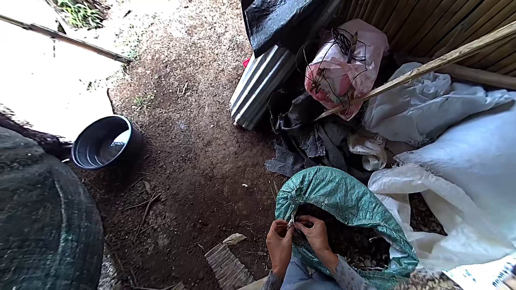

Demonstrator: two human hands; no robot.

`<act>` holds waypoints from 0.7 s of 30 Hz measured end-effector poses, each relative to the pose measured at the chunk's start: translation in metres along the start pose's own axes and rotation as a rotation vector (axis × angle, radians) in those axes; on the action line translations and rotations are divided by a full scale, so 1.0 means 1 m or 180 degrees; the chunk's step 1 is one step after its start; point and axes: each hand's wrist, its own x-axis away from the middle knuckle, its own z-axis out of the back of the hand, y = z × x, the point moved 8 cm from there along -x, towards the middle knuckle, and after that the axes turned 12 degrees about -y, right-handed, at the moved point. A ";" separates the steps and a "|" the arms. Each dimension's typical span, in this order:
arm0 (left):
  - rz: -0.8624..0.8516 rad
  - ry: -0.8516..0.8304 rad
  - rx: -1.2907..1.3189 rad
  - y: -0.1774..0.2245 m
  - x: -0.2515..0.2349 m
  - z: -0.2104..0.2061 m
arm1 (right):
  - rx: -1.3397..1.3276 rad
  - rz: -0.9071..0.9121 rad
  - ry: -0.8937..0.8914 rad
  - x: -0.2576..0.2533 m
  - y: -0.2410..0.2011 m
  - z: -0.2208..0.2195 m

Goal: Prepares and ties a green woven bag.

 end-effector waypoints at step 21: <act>-0.0752 0.0071 -0.0612 0.006 0.013 -0.003 | -0.0755 -0.0252 -0.0249 -0.002 0.025 -0.004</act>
